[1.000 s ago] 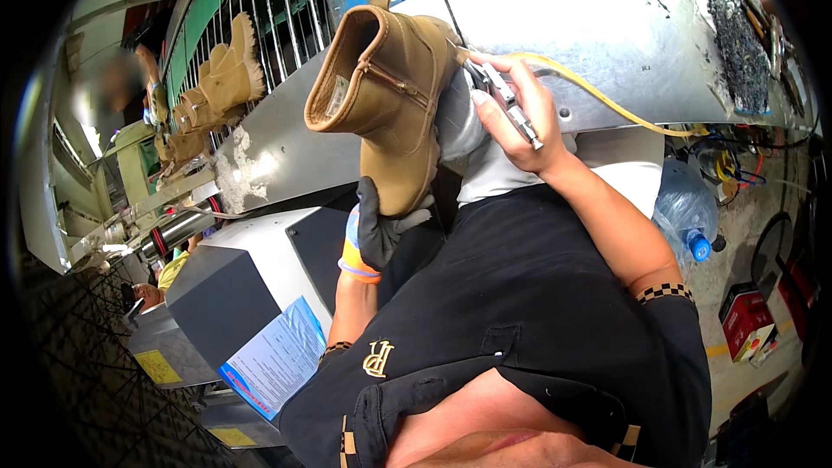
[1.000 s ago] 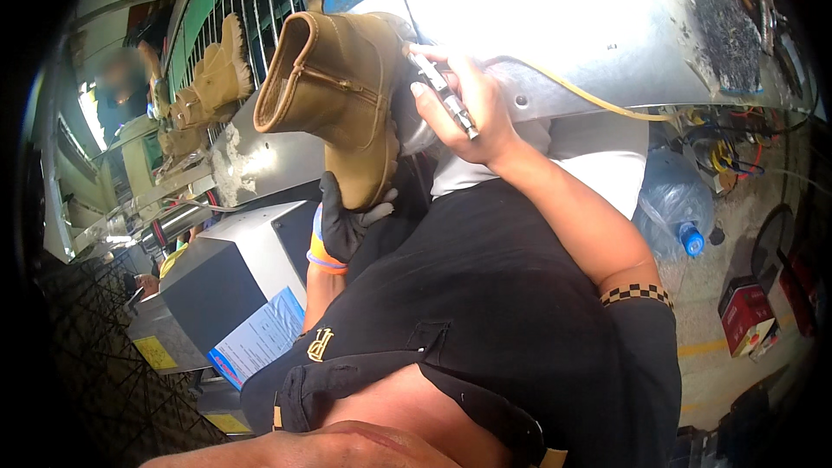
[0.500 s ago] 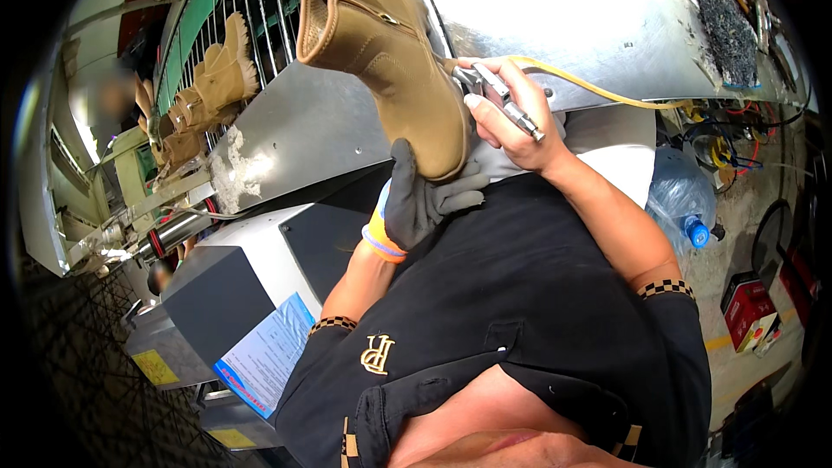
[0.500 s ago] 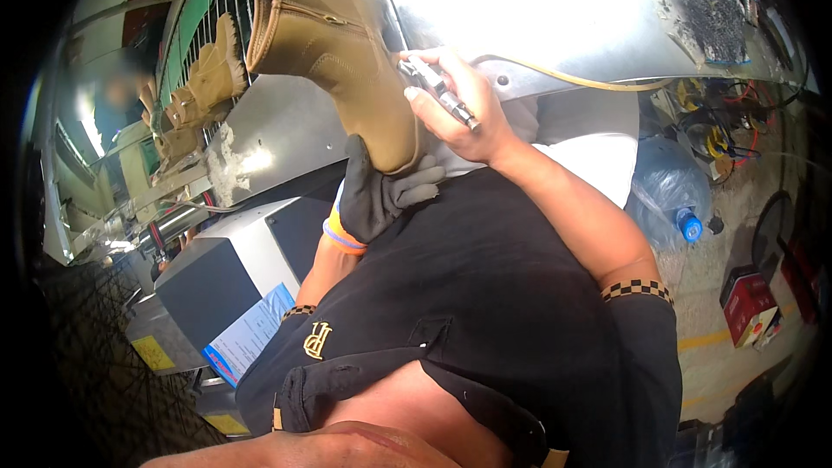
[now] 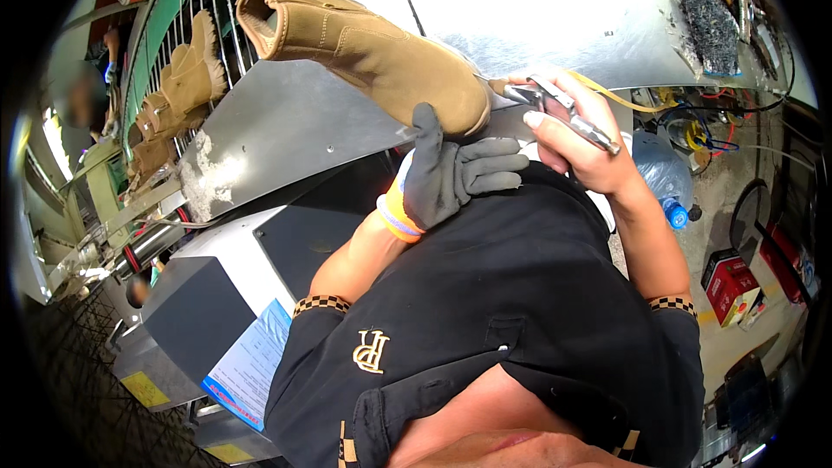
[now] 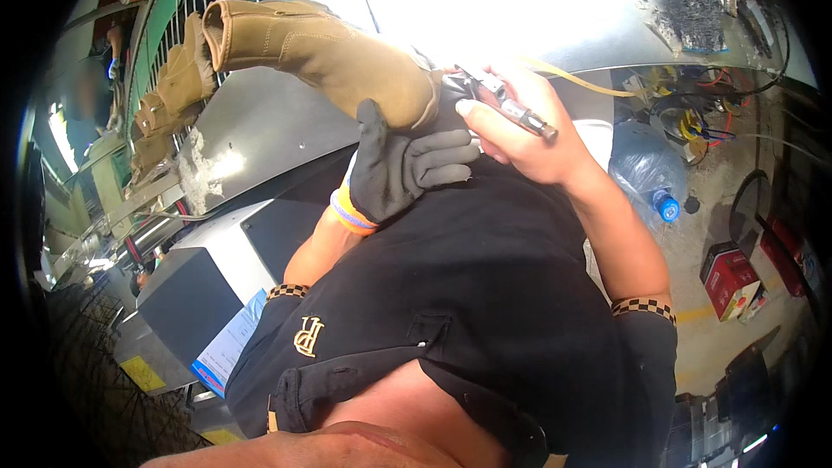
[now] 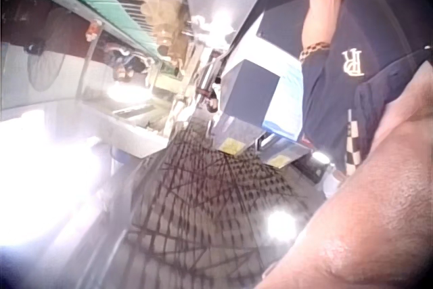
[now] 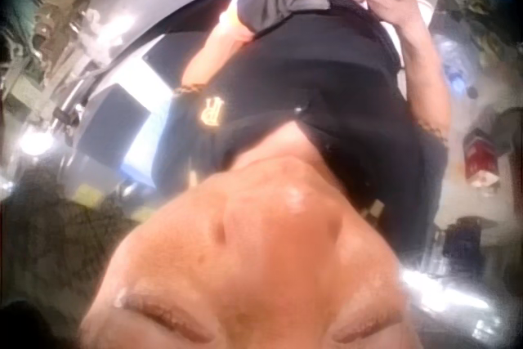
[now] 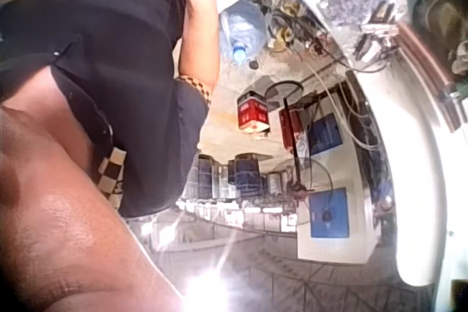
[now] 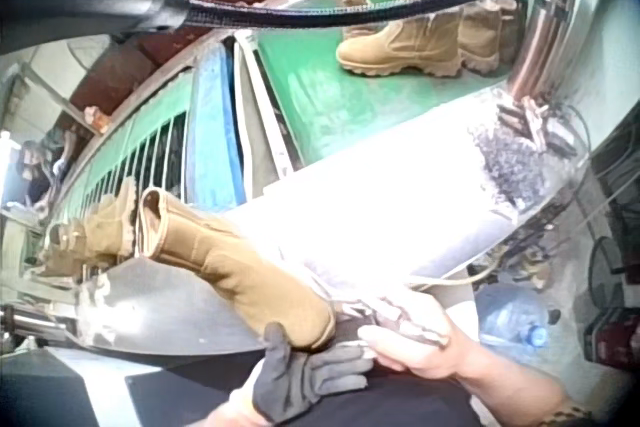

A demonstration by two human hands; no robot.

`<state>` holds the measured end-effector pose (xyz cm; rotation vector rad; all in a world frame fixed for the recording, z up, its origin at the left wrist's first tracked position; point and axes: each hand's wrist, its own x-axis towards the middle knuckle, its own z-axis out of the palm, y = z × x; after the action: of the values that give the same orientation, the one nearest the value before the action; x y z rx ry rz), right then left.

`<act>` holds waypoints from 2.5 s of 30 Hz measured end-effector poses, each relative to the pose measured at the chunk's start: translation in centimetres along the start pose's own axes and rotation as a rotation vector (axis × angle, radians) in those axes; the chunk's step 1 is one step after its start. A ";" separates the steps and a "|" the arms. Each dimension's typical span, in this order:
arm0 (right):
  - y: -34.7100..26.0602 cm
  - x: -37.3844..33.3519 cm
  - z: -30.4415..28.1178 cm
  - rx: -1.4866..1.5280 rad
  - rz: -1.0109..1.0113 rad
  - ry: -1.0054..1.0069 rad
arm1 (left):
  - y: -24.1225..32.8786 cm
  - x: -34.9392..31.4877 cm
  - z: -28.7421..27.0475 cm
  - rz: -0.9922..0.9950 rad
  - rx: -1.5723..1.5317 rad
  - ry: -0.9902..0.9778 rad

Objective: The person applies adhesive to the seams of several tan boots using a specialized application tool, handling each boot one at a time before placing it back onto the conveyor belt.

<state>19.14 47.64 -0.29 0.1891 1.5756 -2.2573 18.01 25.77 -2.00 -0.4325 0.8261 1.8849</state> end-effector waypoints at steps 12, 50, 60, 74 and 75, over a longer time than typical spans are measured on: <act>-3.5 -0.9 0.6 -0.190 0.031 0.163 | -0.1 4.3 0.8 0.022 -0.026 -0.251; -1.0 1.4 -13.5 -0.085 -0.605 0.824 | 19.3 -10.6 -2.5 0.742 1.811 0.248; 0.7 2.7 -13.4 0.009 -0.735 0.713 | 17.2 -2.8 0.3 1.041 1.381 0.558; 1.1 2.7 -13.6 -0.012 -0.708 0.842 | 42.3 37.2 14.4 1.246 1.571 0.168; 1.0 2.9 -13.3 0.003 -0.707 0.853 | 42.0 36.3 15.1 1.306 1.839 0.524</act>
<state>15.42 59.02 -6.88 0.7898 2.3346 -2.9256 -34.75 48.50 1.07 1.0542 3.1122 0.9831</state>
